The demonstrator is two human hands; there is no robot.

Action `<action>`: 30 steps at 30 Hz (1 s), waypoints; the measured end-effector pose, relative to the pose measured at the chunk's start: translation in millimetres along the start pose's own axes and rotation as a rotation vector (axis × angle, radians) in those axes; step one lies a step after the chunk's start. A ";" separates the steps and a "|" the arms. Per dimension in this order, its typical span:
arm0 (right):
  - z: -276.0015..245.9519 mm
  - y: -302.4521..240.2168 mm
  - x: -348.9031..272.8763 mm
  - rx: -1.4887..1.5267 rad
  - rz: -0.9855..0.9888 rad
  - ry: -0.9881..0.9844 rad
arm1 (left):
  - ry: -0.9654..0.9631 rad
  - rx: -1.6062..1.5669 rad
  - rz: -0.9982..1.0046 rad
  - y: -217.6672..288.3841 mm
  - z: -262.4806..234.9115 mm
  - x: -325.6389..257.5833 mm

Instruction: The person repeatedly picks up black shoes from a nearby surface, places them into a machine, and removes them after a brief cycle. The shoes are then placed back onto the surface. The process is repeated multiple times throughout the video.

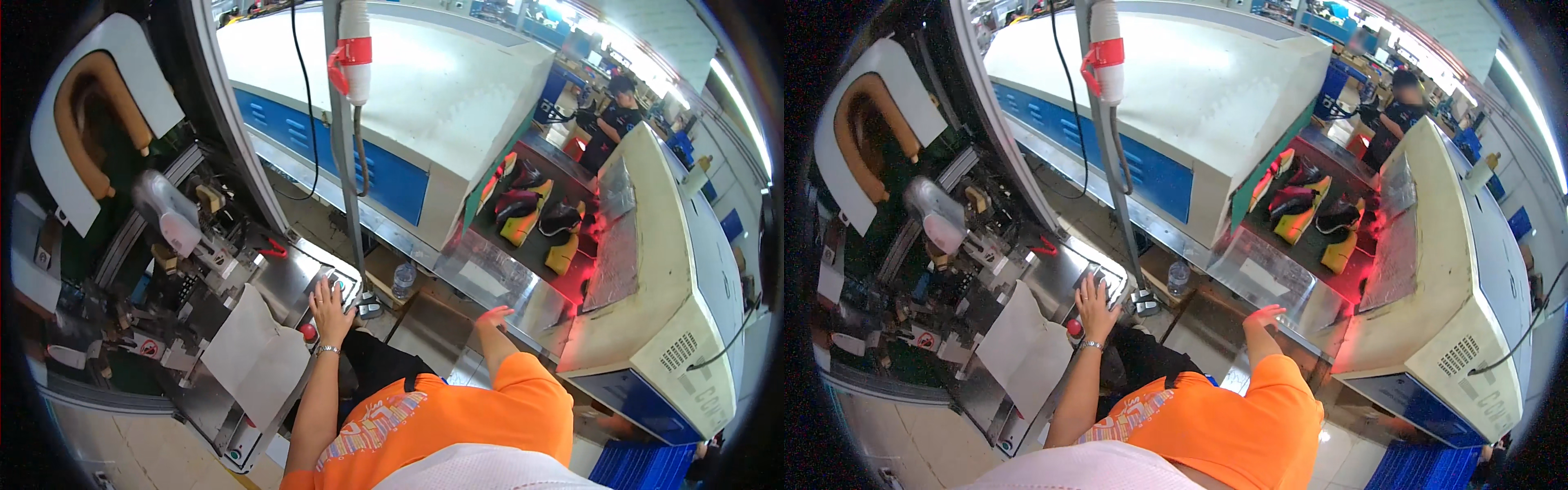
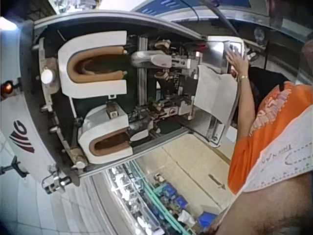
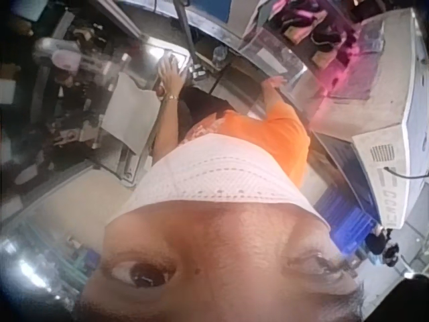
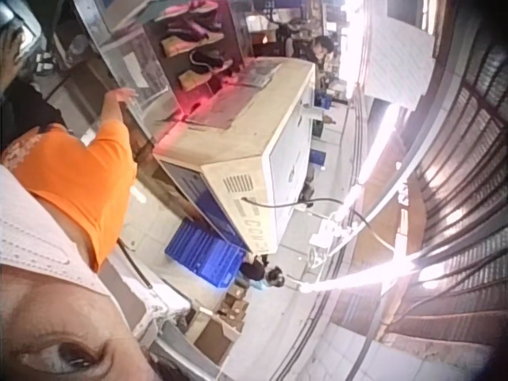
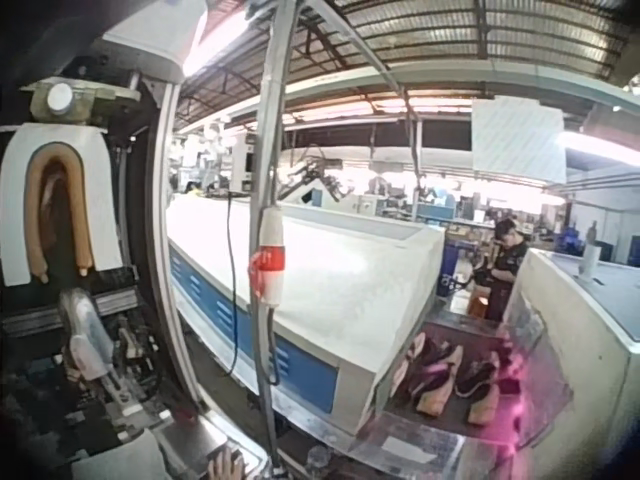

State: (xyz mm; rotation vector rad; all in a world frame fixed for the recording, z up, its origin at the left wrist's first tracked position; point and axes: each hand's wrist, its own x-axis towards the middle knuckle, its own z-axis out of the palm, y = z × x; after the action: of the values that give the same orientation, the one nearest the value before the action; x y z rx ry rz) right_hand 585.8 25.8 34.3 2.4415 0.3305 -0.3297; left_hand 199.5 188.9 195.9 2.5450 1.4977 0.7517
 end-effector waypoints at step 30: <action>7.9 13.6 -1.2 -0.042 -0.091 0.052 | 0.014 0.010 0.011 3.2 0.0 -1.5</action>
State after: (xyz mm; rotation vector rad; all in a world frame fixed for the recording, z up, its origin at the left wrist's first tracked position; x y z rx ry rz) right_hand 587.7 10.3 36.4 2.4019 0.4683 -0.2956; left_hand 201.4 186.0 196.4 2.5623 1.4968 0.7670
